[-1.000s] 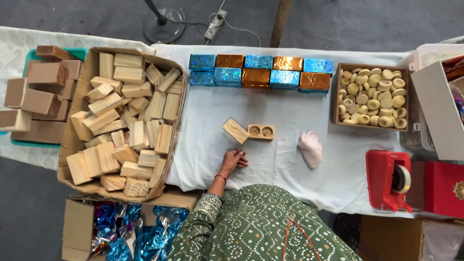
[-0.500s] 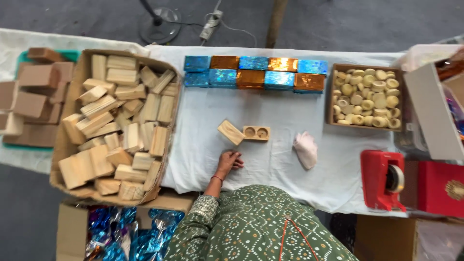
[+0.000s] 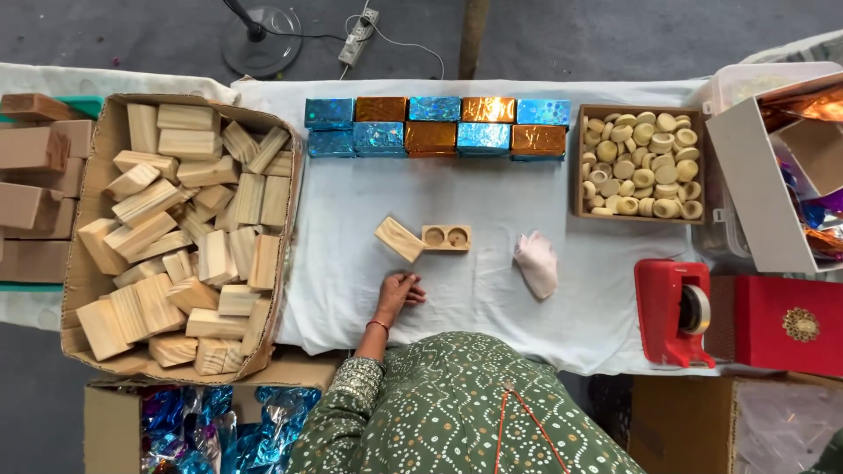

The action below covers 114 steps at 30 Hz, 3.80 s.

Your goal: The person wipes a small wooden block with a white cloth, turning it over to clean all sides. They then place small round wooden pieces into the block's indentations and continue wiping the block.

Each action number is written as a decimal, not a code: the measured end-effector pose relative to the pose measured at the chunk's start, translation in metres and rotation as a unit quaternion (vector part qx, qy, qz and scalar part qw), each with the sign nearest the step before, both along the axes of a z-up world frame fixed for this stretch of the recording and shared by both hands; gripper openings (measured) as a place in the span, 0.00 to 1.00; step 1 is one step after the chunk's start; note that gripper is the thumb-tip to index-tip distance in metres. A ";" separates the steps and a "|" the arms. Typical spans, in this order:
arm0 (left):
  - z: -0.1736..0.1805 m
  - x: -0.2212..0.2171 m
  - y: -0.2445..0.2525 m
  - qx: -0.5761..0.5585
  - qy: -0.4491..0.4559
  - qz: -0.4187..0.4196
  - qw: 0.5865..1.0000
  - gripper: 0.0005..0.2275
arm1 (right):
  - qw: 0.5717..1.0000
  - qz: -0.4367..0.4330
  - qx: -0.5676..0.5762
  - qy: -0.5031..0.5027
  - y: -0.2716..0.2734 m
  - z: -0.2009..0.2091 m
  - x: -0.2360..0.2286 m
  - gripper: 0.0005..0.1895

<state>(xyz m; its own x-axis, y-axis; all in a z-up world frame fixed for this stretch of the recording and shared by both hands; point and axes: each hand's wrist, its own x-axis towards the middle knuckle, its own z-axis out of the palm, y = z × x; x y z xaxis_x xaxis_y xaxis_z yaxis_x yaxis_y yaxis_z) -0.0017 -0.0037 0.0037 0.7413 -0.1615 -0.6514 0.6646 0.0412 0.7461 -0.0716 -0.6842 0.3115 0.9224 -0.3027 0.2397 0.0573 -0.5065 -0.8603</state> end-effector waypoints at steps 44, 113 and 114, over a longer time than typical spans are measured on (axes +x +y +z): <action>0.121 0.033 -0.145 -0.089 -0.050 -0.121 0.987 0.21 | 0.993 0.104 -0.039 0.047 0.345 -0.150 0.103 0.10; 0.141 0.038 -0.112 -0.247 -0.060 0.081 0.964 0.16 | 0.992 0.104 -0.066 0.041 0.415 -0.070 0.065 0.18; 0.143 0.037 -0.113 -0.242 -0.063 0.062 0.966 0.16 | 0.984 0.129 -0.121 0.027 0.415 -0.067 0.066 0.17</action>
